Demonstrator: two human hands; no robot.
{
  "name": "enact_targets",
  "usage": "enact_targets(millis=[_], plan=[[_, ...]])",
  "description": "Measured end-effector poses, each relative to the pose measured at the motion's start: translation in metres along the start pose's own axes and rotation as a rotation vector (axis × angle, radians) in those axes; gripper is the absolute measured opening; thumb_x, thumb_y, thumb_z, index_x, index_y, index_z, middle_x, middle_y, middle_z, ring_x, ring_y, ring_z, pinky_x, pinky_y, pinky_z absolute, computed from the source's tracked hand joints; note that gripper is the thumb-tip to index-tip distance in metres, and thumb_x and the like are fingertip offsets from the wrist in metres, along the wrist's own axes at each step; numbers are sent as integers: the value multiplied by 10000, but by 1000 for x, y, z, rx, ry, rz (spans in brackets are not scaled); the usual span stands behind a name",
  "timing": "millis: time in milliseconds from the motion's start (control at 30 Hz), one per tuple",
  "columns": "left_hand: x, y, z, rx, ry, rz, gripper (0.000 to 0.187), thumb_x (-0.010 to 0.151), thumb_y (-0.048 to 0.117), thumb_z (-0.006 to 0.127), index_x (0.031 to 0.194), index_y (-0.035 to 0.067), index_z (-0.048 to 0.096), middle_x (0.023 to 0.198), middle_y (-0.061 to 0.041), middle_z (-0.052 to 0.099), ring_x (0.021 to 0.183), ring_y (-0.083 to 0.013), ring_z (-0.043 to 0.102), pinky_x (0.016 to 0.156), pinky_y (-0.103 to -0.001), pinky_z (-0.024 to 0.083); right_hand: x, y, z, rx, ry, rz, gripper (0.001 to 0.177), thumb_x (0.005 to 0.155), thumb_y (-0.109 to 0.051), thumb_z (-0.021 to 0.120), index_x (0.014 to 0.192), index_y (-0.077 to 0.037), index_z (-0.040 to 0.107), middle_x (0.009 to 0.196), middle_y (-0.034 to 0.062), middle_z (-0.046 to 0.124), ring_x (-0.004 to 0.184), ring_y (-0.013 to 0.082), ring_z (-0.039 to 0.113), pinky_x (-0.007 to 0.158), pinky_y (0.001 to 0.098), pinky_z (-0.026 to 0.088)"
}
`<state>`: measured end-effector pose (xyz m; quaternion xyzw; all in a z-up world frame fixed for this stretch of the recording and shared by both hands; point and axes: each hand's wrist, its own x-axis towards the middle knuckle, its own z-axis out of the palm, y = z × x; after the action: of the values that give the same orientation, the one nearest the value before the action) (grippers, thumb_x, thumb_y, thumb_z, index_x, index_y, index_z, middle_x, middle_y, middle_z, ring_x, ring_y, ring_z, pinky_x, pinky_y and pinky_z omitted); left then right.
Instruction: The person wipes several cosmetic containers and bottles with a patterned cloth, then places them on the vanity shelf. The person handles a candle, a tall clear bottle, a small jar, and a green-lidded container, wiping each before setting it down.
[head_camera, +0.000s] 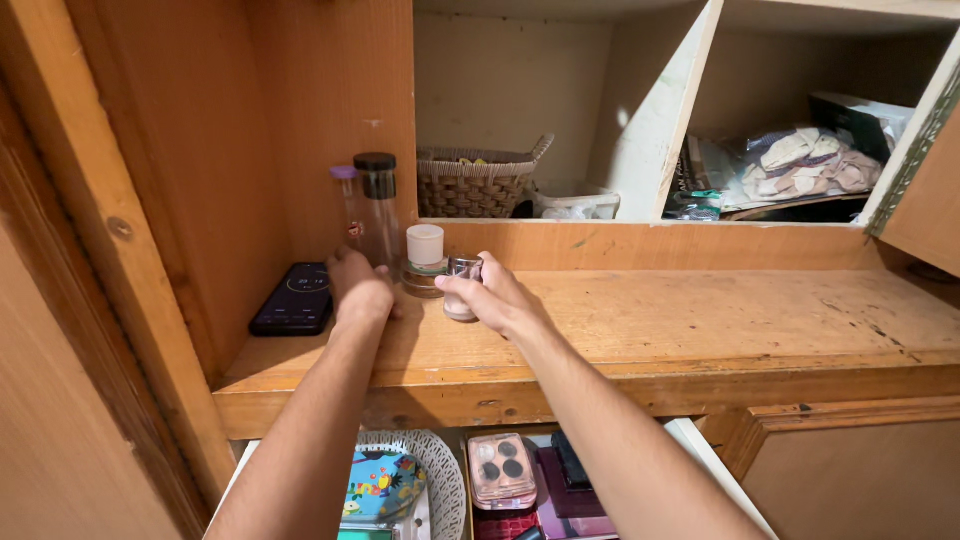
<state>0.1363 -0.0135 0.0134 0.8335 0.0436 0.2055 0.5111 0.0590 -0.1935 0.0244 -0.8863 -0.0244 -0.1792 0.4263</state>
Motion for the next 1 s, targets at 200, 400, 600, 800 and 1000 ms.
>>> enact_targets(millis=[200, 400, 600, 800, 1000], plan=[[3, -15, 9, -99, 188, 103, 537, 916, 95, 599, 1380, -37, 363, 1360, -315, 513, 1043, -482, 646, 838, -467, 571, 5, 11, 10, 282, 66, 13, 484, 757, -287, 787, 1081, -8, 560, 931, 135, 661, 761, 217, 718, 609, 305, 587], [-23, -15, 2, 73, 47, 426, 415, 778, 157, 674, 1139, -25, 580, 1129, -281, 625, 1071, -437, 635, 936, -478, 501, 1, 9, 6, -26, 215, -46, 561, 757, -374, 858, 1127, -5, 652, 1193, 161, 549, 1041, 258, 658, 876, 381, 584], [-32, 3, -4, 95, -121, 454, 312, 740, 193, 680, 965, -23, 676, 968, -296, 710, 983, -400, 703, 907, -445, 546, 2, 6, 4, -76, 177, 156, 746, 719, -228, 829, 1309, 6, 436, 1338, 186, 432, 1260, 309, 504, 1064, 420, 452], [-33, 4, -5, 137, -180, 464, 275, 730, 169, 666, 927, -22, 685, 943, -294, 716, 947, -394, 720, 888, -442, 560, 19, 30, 11, -7, 319, 91, 619, 742, -114, 784, 1222, 19, 417, 1185, 183, 548, 1065, 278, 638, 938, 405, 552], [-35, 5, -8, 130, -189, 464, 258, 713, 150, 675, 919, -4, 691, 973, -255, 723, 950, -386, 713, 870, -438, 561, 10, 26, 3, -146, 243, 208, 318, 858, -148, 687, 1160, -116, 593, 1087, 59, 720, 990, 179, 679, 874, 352, 540]])
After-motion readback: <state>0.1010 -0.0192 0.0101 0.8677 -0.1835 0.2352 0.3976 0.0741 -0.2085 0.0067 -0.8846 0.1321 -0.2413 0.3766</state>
